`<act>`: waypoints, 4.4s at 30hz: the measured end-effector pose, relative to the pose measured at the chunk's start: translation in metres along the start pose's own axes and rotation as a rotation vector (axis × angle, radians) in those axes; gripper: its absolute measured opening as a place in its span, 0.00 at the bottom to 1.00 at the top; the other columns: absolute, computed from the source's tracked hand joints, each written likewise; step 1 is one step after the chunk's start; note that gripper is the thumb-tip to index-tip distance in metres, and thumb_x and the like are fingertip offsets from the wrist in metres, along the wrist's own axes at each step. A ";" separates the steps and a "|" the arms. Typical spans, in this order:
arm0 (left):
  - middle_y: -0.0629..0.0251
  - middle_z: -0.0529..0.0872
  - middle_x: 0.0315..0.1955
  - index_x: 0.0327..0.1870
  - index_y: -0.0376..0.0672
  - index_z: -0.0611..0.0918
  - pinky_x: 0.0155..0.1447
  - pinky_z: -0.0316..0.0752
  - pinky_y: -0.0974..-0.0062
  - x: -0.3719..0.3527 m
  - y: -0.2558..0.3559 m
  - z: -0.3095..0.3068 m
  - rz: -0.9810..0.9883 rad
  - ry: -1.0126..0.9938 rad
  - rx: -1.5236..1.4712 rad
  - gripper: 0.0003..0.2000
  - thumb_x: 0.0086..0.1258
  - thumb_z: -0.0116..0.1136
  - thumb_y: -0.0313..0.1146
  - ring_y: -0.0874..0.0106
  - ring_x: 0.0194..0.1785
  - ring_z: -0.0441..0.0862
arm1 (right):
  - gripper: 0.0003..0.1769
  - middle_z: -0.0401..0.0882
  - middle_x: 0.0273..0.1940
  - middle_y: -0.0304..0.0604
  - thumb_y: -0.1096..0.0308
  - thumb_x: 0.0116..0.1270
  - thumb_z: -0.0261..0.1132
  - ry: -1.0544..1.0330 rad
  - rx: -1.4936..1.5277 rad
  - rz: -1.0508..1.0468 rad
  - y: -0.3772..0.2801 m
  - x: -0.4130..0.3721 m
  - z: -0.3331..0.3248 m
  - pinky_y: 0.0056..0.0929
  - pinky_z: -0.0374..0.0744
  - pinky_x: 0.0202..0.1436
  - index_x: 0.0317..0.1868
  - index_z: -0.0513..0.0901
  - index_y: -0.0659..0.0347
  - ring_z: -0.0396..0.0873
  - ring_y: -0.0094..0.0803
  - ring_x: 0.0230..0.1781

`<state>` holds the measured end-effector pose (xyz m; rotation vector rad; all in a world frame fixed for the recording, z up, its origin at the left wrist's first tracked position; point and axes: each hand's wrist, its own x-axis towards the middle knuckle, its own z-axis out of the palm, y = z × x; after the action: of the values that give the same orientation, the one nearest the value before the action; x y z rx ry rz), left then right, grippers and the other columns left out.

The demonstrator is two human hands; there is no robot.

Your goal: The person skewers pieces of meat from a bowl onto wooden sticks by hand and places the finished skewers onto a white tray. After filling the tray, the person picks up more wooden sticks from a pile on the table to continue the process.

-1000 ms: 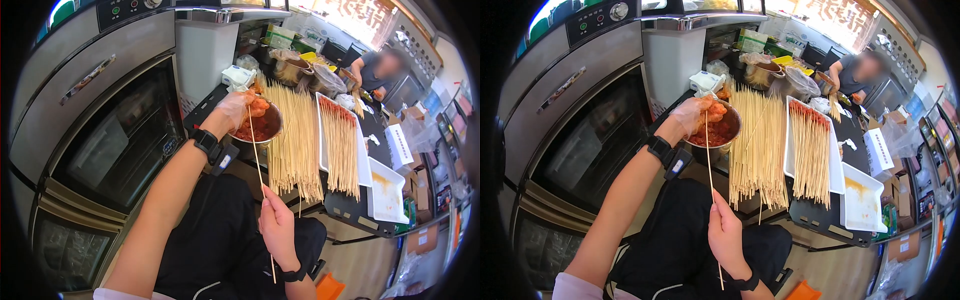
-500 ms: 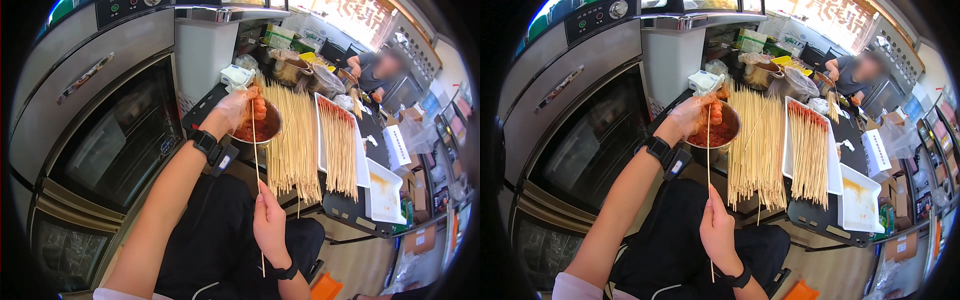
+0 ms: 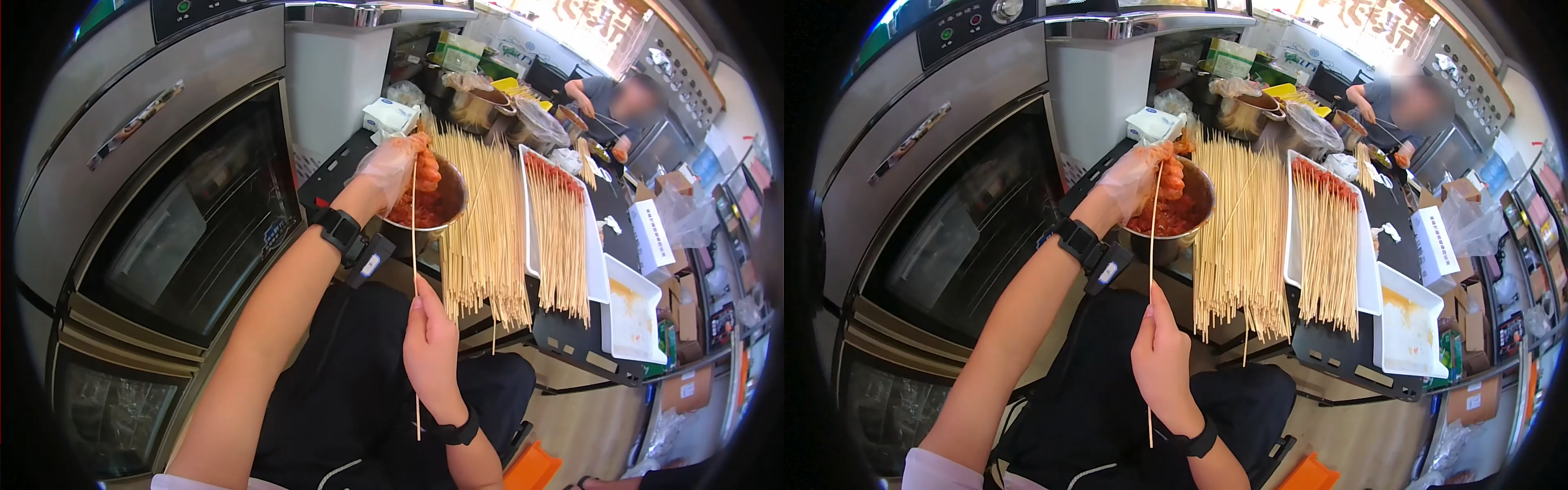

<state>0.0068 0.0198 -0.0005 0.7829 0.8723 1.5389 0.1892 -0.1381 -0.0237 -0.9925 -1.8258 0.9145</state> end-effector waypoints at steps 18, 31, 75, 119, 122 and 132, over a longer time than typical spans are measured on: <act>0.63 0.77 0.33 0.40 0.38 0.73 0.42 0.73 0.75 -0.020 0.010 0.020 -0.204 -0.017 0.244 0.26 0.61 0.56 0.57 0.72 0.37 0.77 | 0.22 0.76 0.30 0.60 0.68 0.63 0.48 0.303 -0.571 -0.010 0.138 0.136 -0.192 0.42 0.73 0.37 0.55 0.69 0.71 0.76 0.52 0.33; 0.61 0.77 0.34 0.41 0.37 0.74 0.40 0.72 0.79 -0.014 0.003 0.017 -0.155 -0.058 0.342 0.27 0.61 0.56 0.57 0.73 0.34 0.75 | 0.12 0.75 0.38 0.57 0.72 0.59 0.52 0.280 -1.052 -0.167 0.160 0.194 -0.188 0.45 0.72 0.44 0.42 0.75 0.66 0.74 0.53 0.40; 0.55 0.83 0.41 0.39 0.41 0.83 0.47 0.75 0.61 -0.001 -0.015 0.011 0.126 -0.432 1.846 0.14 0.52 0.56 0.36 0.57 0.43 0.81 | 0.07 0.76 0.32 0.63 0.78 0.52 0.56 -0.070 -0.886 -0.186 0.126 0.187 -0.047 0.48 0.75 0.40 0.33 0.74 0.72 0.76 0.59 0.34; 0.57 0.83 0.39 0.42 0.39 0.81 0.43 0.73 0.64 0.014 -0.018 0.007 -0.052 -0.644 1.887 0.16 0.56 0.50 0.37 0.60 0.41 0.80 | 0.13 0.60 0.17 0.31 0.66 0.71 0.47 0.188 0.294 0.129 0.028 0.090 -0.109 0.19 0.60 0.15 0.51 0.68 0.64 0.56 0.16 0.12; 0.57 0.82 0.43 0.51 0.43 0.77 0.51 0.69 0.68 -0.027 0.021 0.038 -0.259 -0.653 1.826 0.19 0.57 0.49 0.34 0.61 0.46 0.78 | 0.13 0.58 0.16 0.31 0.67 0.72 0.47 0.226 0.545 0.117 0.017 0.072 -0.103 0.16 0.58 0.15 0.52 0.68 0.64 0.55 0.15 0.12; 0.59 0.84 0.39 0.38 0.47 0.83 0.43 0.73 0.69 0.011 -0.020 -0.004 -0.220 -0.627 1.777 0.12 0.55 0.55 0.37 0.63 0.44 0.80 | 0.12 0.61 0.19 0.32 0.70 0.71 0.48 0.263 0.667 0.099 0.008 0.066 -0.073 0.16 0.60 0.17 0.51 0.69 0.66 0.57 0.16 0.14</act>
<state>0.0118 0.0323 -0.0196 2.1007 1.6264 -0.1195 0.2355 -0.0620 0.0178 -0.7316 -1.1344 1.2723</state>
